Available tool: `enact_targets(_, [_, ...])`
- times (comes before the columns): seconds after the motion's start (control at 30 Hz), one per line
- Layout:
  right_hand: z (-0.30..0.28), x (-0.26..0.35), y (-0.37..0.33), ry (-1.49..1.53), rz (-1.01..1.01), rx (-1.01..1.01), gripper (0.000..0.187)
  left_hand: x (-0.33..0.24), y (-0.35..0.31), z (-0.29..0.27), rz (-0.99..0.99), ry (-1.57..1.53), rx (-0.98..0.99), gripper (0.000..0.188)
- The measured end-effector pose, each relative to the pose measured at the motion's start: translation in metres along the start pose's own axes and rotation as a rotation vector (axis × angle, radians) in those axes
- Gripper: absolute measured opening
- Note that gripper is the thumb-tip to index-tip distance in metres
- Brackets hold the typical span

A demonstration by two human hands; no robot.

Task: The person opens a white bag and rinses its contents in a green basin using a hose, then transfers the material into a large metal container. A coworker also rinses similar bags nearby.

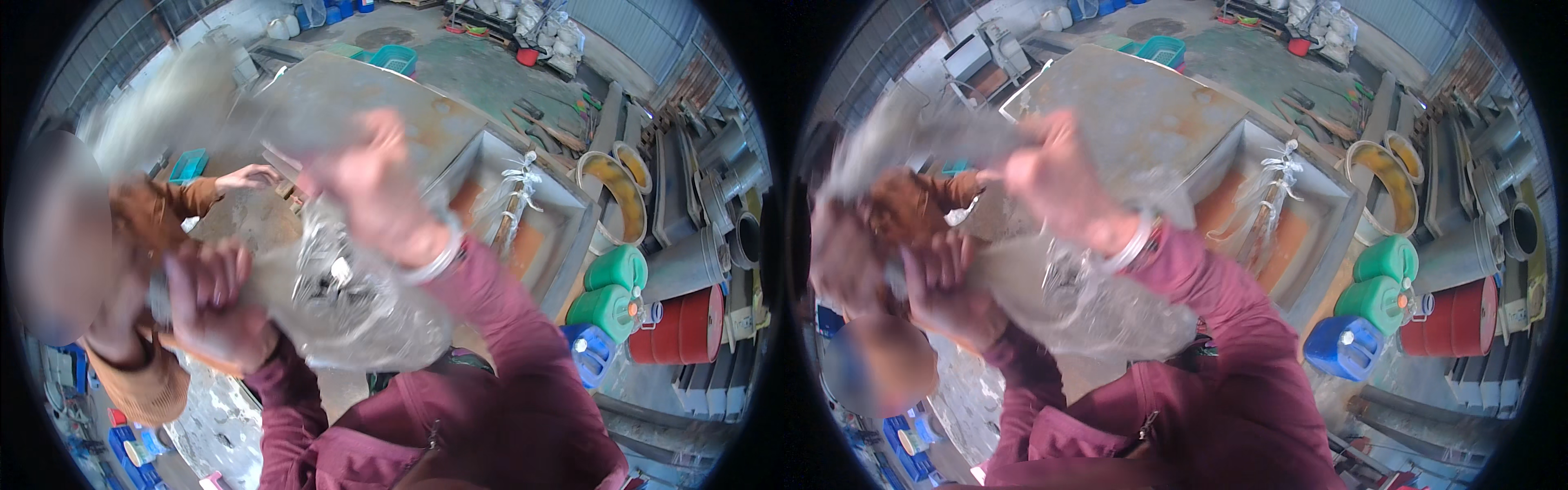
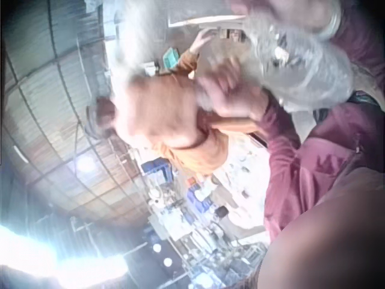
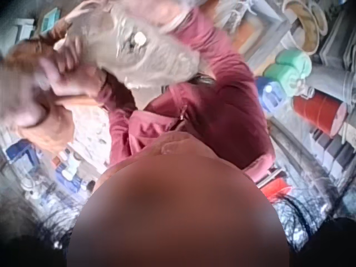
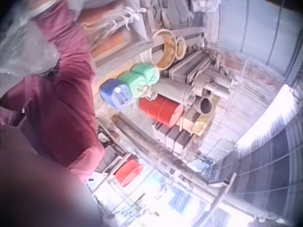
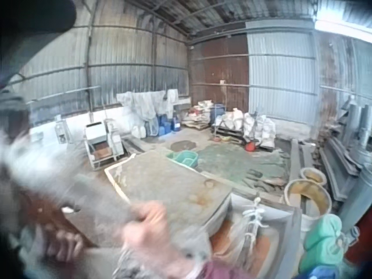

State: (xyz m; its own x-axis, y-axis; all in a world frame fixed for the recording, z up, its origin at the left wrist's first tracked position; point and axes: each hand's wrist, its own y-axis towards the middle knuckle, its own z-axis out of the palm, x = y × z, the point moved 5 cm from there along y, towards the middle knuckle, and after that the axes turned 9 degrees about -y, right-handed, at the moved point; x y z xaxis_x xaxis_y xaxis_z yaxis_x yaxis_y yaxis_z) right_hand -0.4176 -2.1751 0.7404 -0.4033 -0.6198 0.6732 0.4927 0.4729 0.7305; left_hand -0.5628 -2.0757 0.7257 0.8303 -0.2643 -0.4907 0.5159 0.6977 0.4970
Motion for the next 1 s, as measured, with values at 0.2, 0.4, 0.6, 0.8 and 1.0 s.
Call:
enact_targets(0.2, [-0.119,0.016,0.045,-0.020,0.217,-0.425,0.016,0.113,0.060,0.093,-0.140,-0.119,0.261,0.038])
enact_targets(0.4, [-0.221,-0.018,0.036,-0.137,0.297,-0.392,0.020,0.244,0.076,0.098,-0.432,-0.301,0.512,0.019])
enact_targets(0.6, [-0.301,-0.081,0.012,-0.119,0.294,-0.734,0.008,0.372,0.057,0.035,-0.665,-0.128,0.389,0.028])
enact_targets(0.8, [-0.347,-0.112,0.042,-0.317,0.420,-0.760,0.014,0.377,0.074,0.053,-0.789,0.035,0.511,0.024])
enact_targets(1.0, [-0.375,-0.138,0.011,-0.474,0.577,-0.668,0.016,0.401,0.068,0.008,-1.030,0.196,0.339,0.015])
